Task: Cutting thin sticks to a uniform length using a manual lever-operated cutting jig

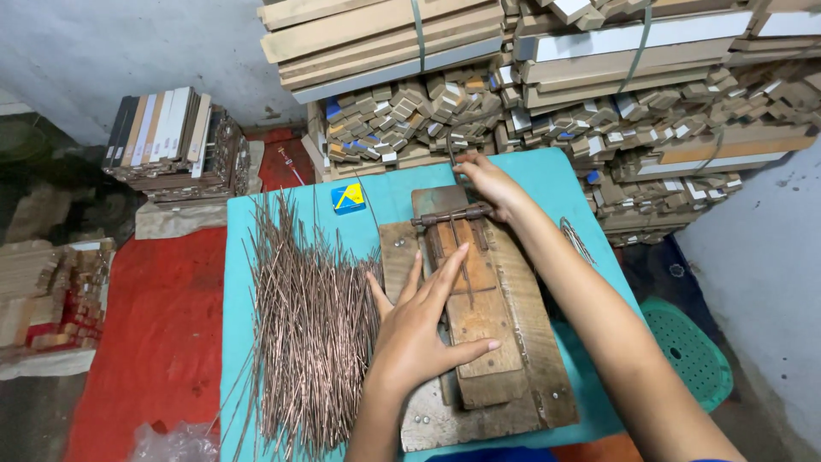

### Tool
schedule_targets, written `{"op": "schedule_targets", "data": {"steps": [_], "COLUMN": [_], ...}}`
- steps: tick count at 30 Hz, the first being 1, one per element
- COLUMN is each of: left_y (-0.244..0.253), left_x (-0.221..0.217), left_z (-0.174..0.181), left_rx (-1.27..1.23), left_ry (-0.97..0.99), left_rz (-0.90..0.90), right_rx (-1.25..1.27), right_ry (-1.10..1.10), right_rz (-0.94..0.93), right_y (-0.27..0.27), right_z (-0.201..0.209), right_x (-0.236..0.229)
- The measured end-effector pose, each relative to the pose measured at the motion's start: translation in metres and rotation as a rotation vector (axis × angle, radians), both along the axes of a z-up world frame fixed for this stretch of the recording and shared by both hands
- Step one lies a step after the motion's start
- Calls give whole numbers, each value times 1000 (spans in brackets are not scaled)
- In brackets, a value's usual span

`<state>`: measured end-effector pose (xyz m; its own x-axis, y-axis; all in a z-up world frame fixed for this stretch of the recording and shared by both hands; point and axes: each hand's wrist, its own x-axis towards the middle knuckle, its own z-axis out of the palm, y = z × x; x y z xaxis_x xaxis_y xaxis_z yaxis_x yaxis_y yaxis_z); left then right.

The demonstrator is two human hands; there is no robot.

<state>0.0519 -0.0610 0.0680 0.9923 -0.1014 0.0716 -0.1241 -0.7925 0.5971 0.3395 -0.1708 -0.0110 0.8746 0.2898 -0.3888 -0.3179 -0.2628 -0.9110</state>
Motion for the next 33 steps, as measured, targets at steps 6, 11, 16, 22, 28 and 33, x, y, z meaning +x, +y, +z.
{"op": "schedule_targets", "data": {"steps": [6, 11, 16, 22, 28, 33], "left_y": [-1, 0, -1, 0, 0, 0], "left_x": [1, 1, 0, -1, -1, -2], "left_z": [0, 2, 0, 1, -4, -6], "left_rx": [10, 3, 5, 10, -18, -13], "left_ry": [14, 59, 51, 43, 41, -2], "left_rz": [-3, -10, -6, -13, -31, -50], "right_rx": [-286, -627, -1119, -1247, -1164, -1110], "right_ry": [-916, -740, -571, -544, -565, -586], "right_rz": [169, 583, 758, 793, 798, 738], "right_y": [-25, -11, 16, 21, 10, 5], "right_z": [55, 126, 137, 132, 119, 109], "right_x": [-40, -88, -102, -98, -81, -71]}}
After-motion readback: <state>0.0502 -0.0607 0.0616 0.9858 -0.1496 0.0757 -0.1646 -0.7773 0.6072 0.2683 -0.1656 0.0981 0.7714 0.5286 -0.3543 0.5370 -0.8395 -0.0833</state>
